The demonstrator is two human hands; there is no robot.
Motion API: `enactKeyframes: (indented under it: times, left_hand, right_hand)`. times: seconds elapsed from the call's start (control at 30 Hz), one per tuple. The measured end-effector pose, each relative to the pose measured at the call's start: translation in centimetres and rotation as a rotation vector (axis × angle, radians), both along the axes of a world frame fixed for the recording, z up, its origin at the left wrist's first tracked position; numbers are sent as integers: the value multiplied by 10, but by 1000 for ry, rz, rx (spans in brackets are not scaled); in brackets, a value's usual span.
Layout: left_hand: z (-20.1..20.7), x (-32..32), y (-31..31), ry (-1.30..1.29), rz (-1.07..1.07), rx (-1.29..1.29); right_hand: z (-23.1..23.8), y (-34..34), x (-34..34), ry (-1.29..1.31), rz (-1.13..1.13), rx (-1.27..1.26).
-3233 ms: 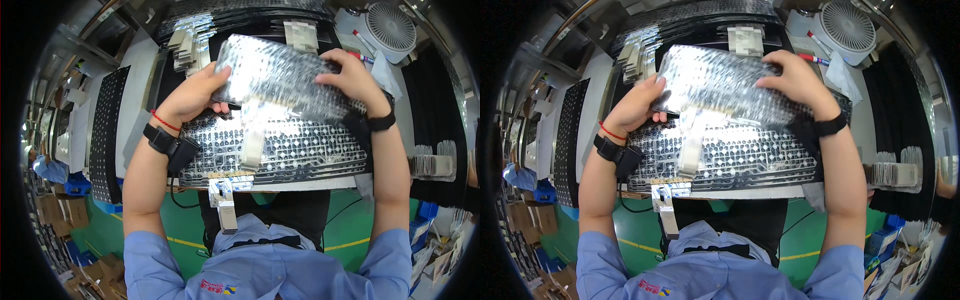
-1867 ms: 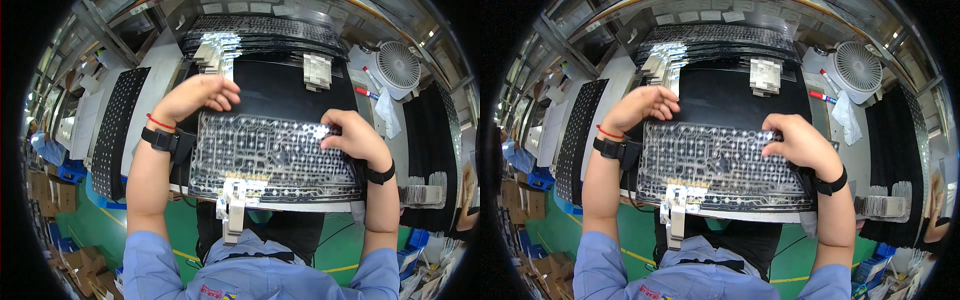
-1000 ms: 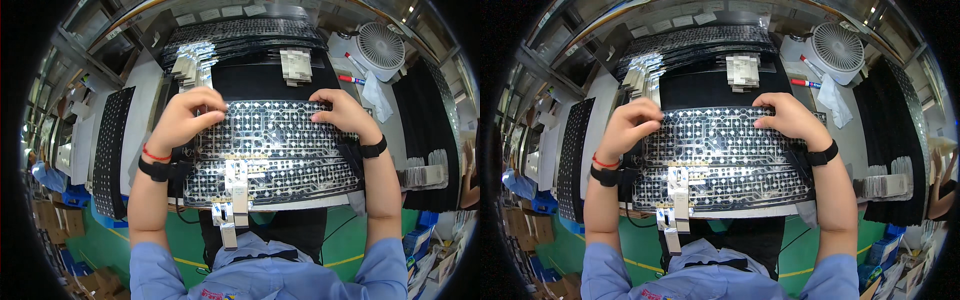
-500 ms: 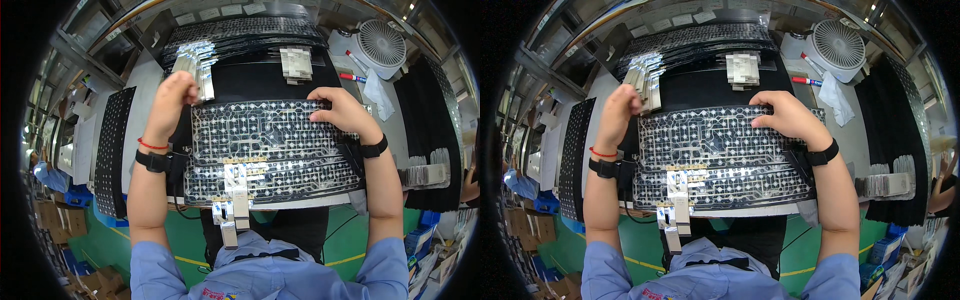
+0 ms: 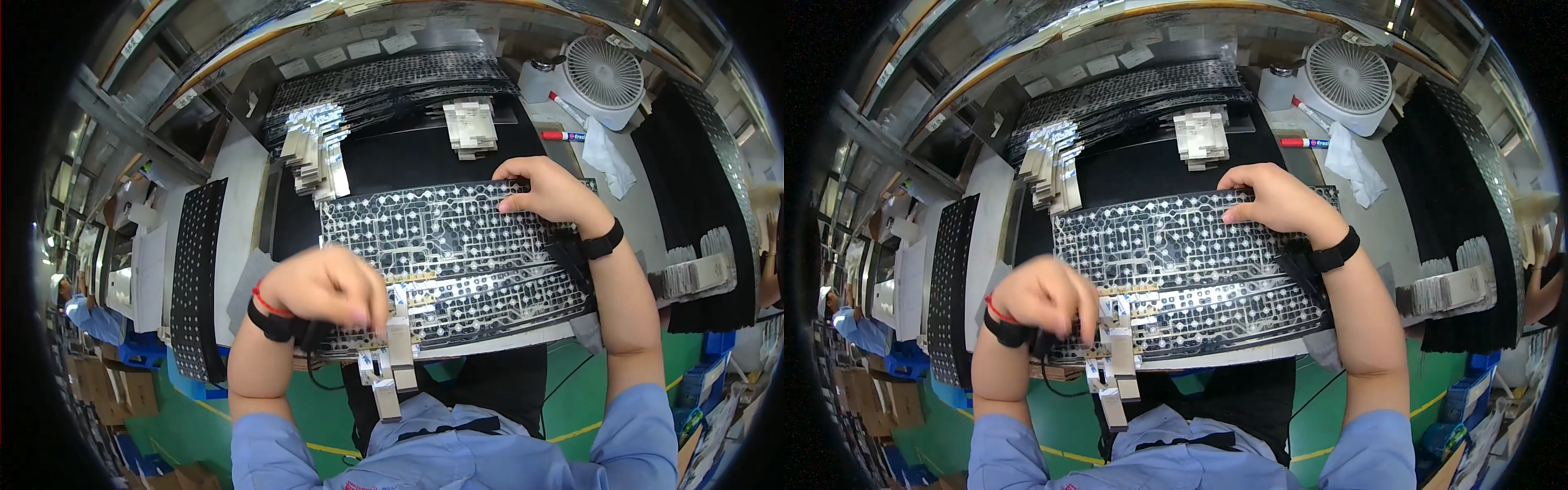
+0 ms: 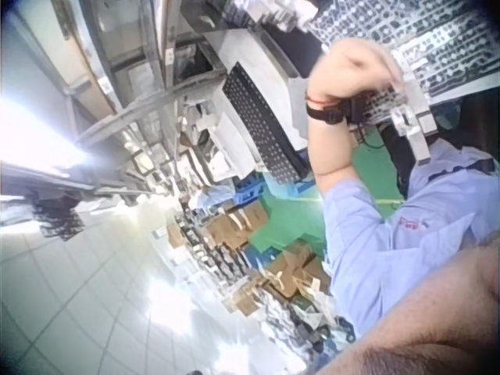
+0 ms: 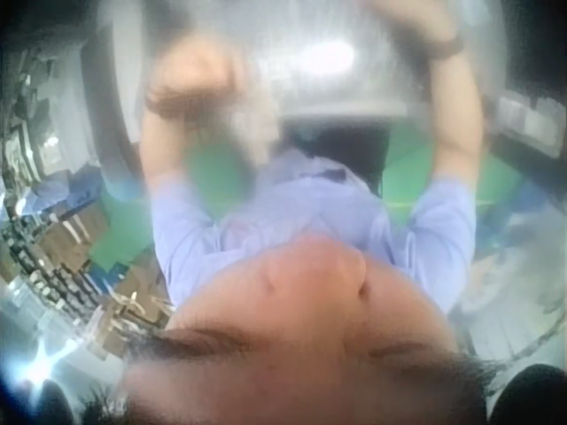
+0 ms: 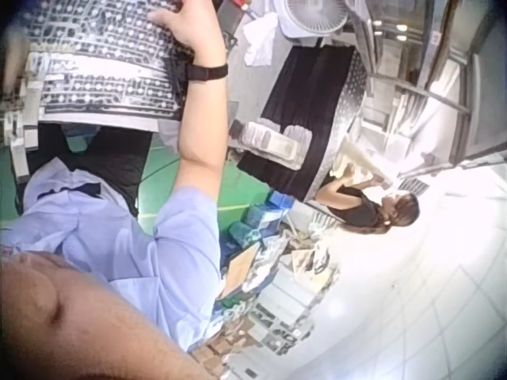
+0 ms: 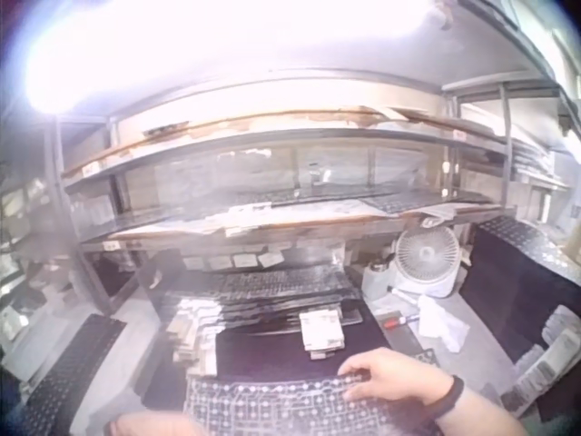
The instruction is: Inspecting and sorting stacks of metallic keyboard backplates or internal membranes.
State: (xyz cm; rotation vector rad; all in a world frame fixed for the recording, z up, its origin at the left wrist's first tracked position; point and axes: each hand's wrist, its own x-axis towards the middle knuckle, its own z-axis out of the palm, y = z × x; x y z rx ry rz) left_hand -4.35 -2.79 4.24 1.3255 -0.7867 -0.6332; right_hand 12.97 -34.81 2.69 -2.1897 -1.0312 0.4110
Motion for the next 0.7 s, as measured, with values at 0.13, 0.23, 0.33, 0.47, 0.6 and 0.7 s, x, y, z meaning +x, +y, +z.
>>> enactKeyframes:
  times: [0.13,0.23,0.33,0.47,0.6,0.7]
  left_hand:
    - [-14,21,29,-129,1009,112]
    - [-22,36,43,-40,990,127]
    - [-27,33,33,234,696,-66]
    - [-25,37,27,254,677,-185]
    - [-33,40,29,215,738,-106]
    - [-38,41,29,222,782,-75]
  right_hand:
    - [4,-1,-1,-43,13,41]
    - [2,-9,4,-33,0,105]
    - [-3,-17,14,-6,-51,130]
    - [-10,-21,23,44,-56,142]
    - [-15,-14,20,-3,-78,151]
    - [-16,-14,18,-33,-78,73]
